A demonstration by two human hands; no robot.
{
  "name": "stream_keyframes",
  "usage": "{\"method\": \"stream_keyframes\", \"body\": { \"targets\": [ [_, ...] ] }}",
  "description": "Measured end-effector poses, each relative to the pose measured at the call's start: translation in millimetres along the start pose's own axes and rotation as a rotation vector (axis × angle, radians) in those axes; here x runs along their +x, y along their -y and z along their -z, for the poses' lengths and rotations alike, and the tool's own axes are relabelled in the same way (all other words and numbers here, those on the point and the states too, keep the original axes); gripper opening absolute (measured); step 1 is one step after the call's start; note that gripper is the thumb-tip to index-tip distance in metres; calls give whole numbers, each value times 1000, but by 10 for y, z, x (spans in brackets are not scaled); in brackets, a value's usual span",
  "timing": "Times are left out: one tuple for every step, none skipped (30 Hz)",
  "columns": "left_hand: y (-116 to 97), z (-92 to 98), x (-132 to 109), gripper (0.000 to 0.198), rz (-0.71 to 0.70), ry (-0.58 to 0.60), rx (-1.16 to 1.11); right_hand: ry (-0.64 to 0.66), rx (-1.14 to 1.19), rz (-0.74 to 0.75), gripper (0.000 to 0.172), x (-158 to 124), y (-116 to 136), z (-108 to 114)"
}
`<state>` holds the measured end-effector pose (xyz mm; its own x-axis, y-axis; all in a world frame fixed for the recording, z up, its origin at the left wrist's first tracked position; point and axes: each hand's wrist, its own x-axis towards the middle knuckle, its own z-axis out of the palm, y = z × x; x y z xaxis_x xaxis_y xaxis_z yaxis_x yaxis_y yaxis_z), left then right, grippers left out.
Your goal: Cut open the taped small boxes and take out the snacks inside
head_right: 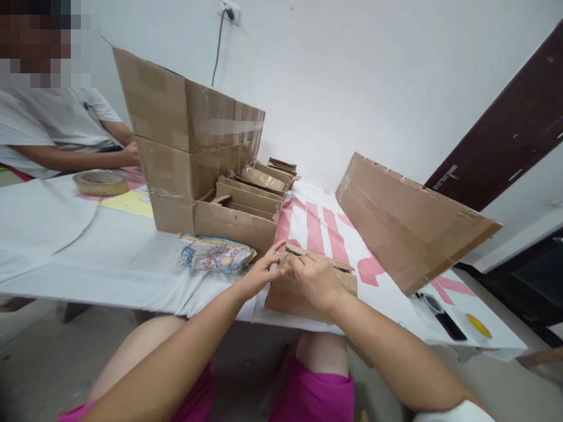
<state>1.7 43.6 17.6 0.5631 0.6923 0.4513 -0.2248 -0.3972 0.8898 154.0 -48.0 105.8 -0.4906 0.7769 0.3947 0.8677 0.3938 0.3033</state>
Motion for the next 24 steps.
{"method": "stream_keyframes", "body": {
  "targets": [
    [3, -2, -1, 32, -3, -4, -4, 7, -15, -3, 13, 15, -1, -1],
    [4, -4, -2, 32, -7, -7, -7, 12, -22, -9, 13, 28, -3, -1],
    [4, -6, -3, 32, -10, -9, -8, 18, -25, -19, 13, 38, -5, -2],
    [2, -9, -4, 31, -9, -9, -7, 23, -28, -32, 13, 45, -6, -4],
    [0, -12, -5, 30, -7, -8, -5, 27, -30, -47, 12, 50, -8, -8],
    [-3, -16, -6, 29, -4, -6, -4, 29, -35, -63, 12, 54, -11, -14],
    [-5, -20, -7, 28, -2, -4, -4, 29, -43, -80, 11, 57, -16, -23],
    [-5, -25, -9, 28, -2, -2, -5, 30, -52, -98, 10, 61, -22, -32],
    [-4, -30, -11, 28, -4, -3, -6, 34, -60, -116, 10, 67, -31, -40],
    [0, -35, -12, 28, -6, -4, -5, 41, -65, -136, 10, 73, -42, -45],
    [5, -40, -13, 28, -8, -4, -1, 52, -63, -160, 10, 81, -54, -46],
    [11, -43, -14, 28, -9, -2, 4, 67, -53, -188, 9, 89, -66, -42],
    [17, -44, -14, 29, -10, 1, 9, 86, -34, -218, 8, 99, -75, -34],
    [23, -45, -14, 29, -11, 4, 13, 105, -12, -246, 5, 108, -81, -21],
    [28, -45, -13, 30, -12, 8, 15, 122, 6, -269, 3, 118, -84, -6],
    [31, -44, -13, 30, -16, 11, 18, 137, 15, -283, 1, 127, -82, 9],
    [33, -43, -13, 31, -22, 10, 21, 149, 13, -287, 1, 137, -76, 22],
    [33, -43, -13, 31, -28, 8, 25, 156, 3, -284, 2, 146, -68, 30],
    [32, -42, -14, 31, -33, 6, 29, 160, -10, -277, 4, 155, -59, 33],
    [29, -42, -15, 30, -36, 3, 31, 160, -17, -272, 6, 164, -50, 30],
    [26, -42, -16, 30, -38, 2, 32, 157, -15, -270, 8, 171, -45, 22],
    [22, -42, -17, 30, -42, 2, 33, 153, -7, -273, 9, 178, -43, 9],
    [19, -42, -18, 29, -47, 5, 36, 148, 5, -281, 9, 184, -46, -5],
    [17, -42, -18, 29, -52, 7, 39, 142, 16, -290, 10, 187, -54, -20]
  ]
}}
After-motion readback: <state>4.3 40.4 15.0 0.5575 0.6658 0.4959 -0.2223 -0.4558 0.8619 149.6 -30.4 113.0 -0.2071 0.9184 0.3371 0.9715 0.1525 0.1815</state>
